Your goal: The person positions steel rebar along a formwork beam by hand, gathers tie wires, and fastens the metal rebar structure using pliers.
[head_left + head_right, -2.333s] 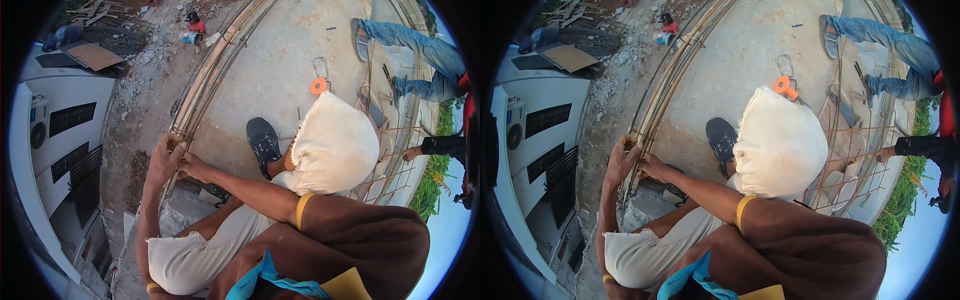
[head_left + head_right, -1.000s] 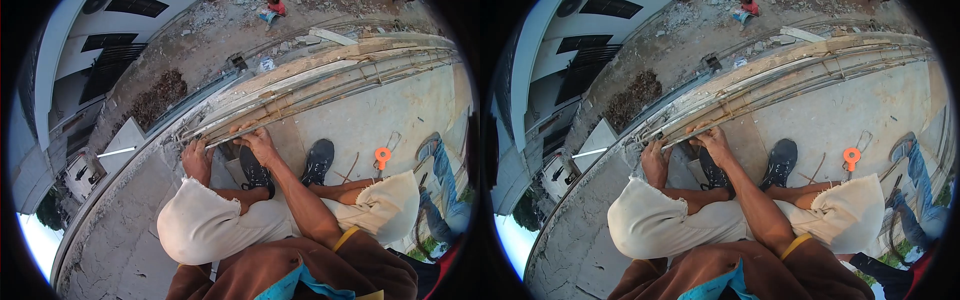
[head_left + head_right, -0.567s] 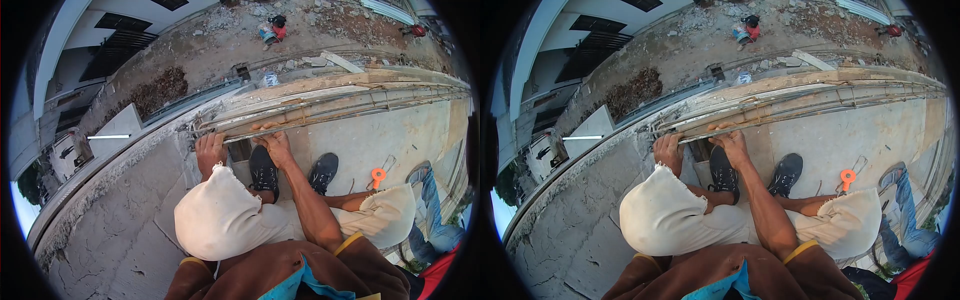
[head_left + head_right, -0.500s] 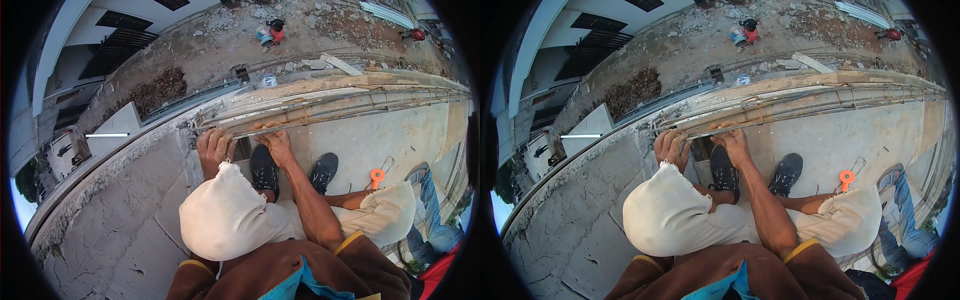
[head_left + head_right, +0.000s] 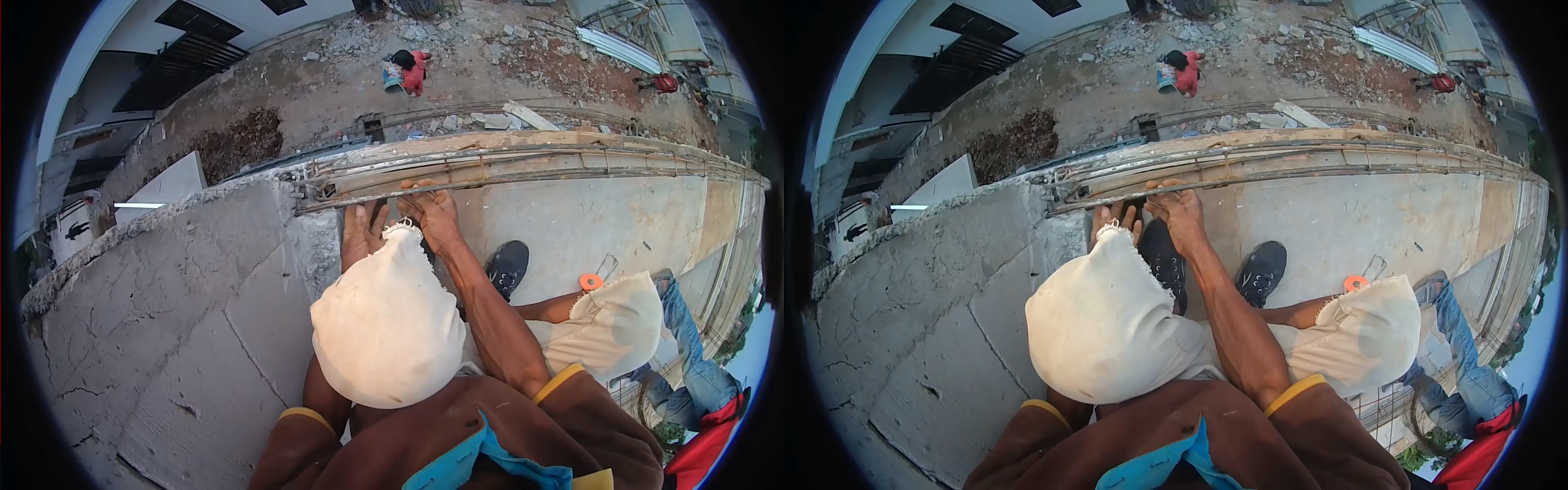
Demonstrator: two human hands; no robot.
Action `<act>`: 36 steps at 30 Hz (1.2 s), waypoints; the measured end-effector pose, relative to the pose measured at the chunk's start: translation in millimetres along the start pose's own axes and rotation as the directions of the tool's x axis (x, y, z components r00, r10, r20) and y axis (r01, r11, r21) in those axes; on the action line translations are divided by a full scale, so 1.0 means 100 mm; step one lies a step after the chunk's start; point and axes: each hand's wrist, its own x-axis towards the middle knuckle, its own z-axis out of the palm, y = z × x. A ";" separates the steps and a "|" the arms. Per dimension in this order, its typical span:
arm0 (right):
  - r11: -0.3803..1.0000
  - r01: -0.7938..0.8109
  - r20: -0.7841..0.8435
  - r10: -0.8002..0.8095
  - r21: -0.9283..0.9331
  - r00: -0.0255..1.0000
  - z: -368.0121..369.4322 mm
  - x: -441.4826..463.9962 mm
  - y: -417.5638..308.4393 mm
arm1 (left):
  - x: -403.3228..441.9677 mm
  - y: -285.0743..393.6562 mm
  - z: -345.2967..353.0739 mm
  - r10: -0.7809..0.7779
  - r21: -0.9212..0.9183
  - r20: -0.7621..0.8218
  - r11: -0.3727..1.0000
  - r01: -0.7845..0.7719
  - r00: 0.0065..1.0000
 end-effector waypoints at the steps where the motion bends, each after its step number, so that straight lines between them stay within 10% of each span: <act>1: 1.000 -0.006 0.011 0.006 -0.009 1.000 0.00 0.00 -0.01 | 0.04 -0.01 0.01 -0.003 -0.003 0.003 1.000 0.003 1.000; 36: 0.951 -0.129 -0.033 0.125 -0.282 0.992 0.00 -0.09 -0.19 | 0.34 -0.24 -0.22 0.304 -0.057 0.101 0.952 -0.300 0.947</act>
